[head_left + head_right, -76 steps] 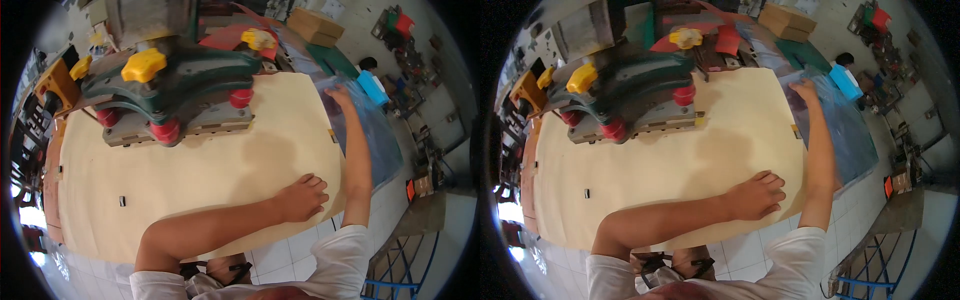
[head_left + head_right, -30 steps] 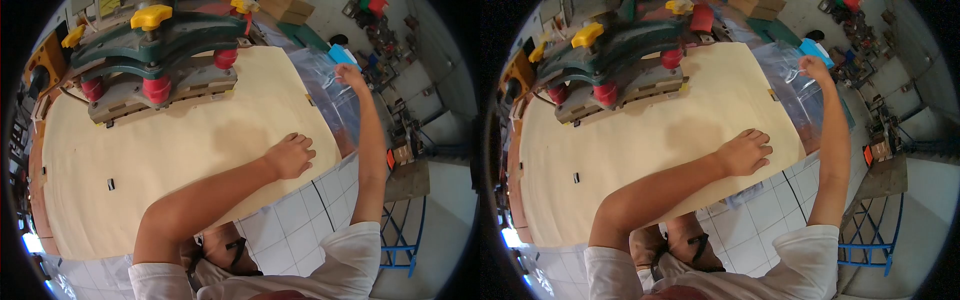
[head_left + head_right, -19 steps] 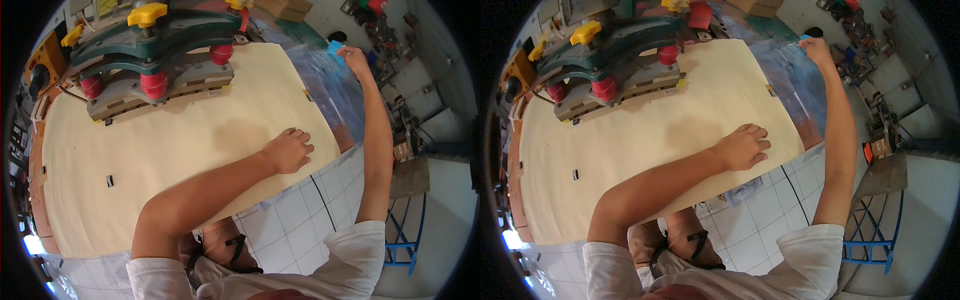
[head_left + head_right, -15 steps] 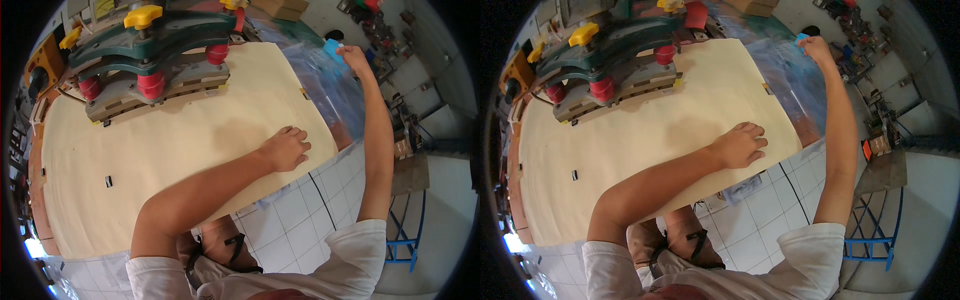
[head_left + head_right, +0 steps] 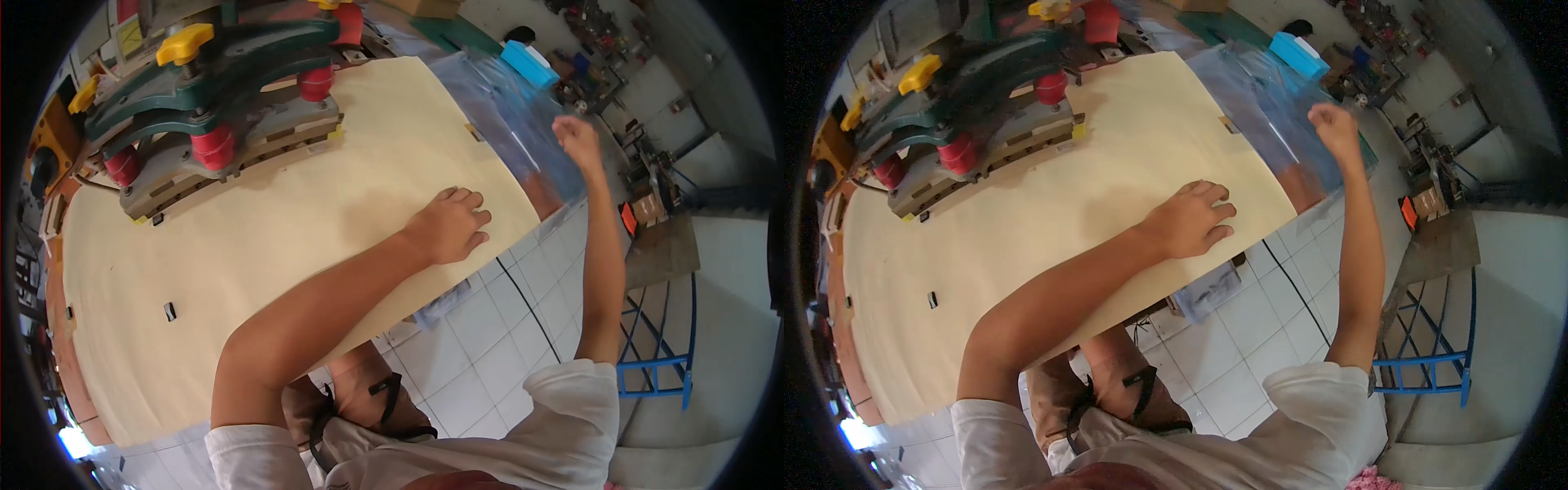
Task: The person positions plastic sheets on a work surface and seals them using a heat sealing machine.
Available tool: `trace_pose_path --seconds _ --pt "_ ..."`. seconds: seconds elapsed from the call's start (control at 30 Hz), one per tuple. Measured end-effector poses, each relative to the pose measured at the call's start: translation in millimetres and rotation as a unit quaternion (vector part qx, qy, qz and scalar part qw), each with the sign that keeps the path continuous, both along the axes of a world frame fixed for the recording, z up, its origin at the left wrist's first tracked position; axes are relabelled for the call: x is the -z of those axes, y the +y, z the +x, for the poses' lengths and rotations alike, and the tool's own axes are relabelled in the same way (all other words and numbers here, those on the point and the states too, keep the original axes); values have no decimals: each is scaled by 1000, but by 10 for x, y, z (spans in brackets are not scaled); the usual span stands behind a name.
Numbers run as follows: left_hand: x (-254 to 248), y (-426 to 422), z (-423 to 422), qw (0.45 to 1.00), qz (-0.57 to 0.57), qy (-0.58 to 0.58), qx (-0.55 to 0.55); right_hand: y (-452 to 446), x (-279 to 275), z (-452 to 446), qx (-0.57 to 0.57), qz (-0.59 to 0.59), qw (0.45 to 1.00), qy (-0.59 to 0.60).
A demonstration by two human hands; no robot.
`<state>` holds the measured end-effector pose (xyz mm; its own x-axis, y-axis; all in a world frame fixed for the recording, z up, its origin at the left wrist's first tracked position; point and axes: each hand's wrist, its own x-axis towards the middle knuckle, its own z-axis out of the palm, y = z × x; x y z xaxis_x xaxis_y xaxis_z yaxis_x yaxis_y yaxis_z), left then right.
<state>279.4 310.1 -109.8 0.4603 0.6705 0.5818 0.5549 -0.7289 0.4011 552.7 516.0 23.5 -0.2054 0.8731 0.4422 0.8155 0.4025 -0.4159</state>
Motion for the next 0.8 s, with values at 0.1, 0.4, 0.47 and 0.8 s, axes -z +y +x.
trace_pose_path --seconds 0.1,0.4,0.47,0.8 --pt "-13 3 -4 1000 7 -6 5 -447 594 445 48 -2 999 5" --pt "31 27 17 1000 19 -11 6 -1405 1610 893 216 -218 844 440" --pt "17 15 14 1000 18 -9 11 -1386 1635 936 67 -331 669 662" --pt "37 37 14 999 24 -22 13 -913 1586 1285 124 -218 653 715"
